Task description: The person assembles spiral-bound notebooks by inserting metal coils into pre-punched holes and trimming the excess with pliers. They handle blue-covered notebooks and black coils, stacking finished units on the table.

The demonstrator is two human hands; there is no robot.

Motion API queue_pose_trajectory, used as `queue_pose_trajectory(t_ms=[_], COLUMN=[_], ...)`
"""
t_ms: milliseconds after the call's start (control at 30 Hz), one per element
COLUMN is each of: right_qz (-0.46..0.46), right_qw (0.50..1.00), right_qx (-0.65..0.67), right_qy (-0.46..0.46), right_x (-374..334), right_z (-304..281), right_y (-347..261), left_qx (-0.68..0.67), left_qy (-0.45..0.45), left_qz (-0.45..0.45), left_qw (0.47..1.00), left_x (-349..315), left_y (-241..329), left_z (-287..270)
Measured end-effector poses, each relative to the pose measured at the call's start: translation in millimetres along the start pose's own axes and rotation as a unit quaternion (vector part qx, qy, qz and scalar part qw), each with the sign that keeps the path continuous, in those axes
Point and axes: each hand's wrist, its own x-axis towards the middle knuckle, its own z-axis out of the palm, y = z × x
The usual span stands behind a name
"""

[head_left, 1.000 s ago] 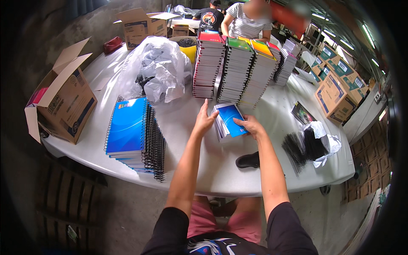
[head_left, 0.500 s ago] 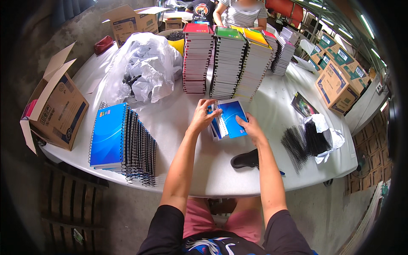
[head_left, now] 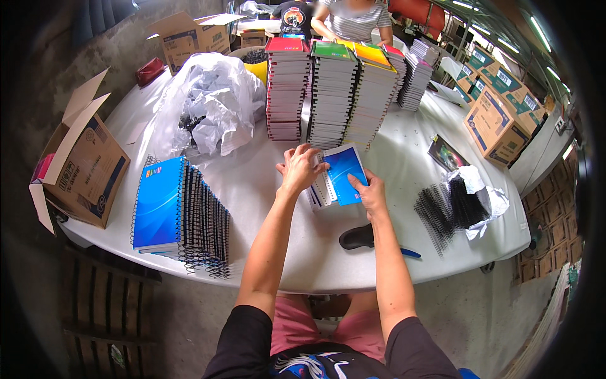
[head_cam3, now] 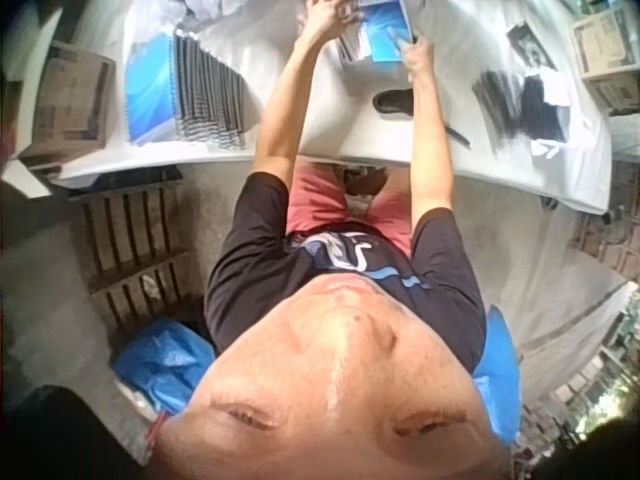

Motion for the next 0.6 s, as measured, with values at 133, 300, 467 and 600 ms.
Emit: queue_pose_trajectory(t_ms=[133,300,467,600], right_qz=[-0.033,-0.123,-0.039,-0.216], right_qw=[0.999,0.982,0.999,0.972], right_qx=[-0.01,-0.091,-0.02,0.073], right_qy=[0.024,0.109,0.002,-0.054], right_x=[1,-2,-23,-51], right_z=[2,6,17,16], right_y=[8,7,-44,-72], left_qx=[0.009,-0.355,-0.576,-0.561], left_qy=[0.017,-0.03,0.036,0.017], left_qz=[0.011,-0.014,0.002,0.091], left_qw=[1.0,0.934,0.817,0.823], left_x=[2,8,-17,-60], left_y=[4,13,41,69], left_z=[1,-8,-17,-68])
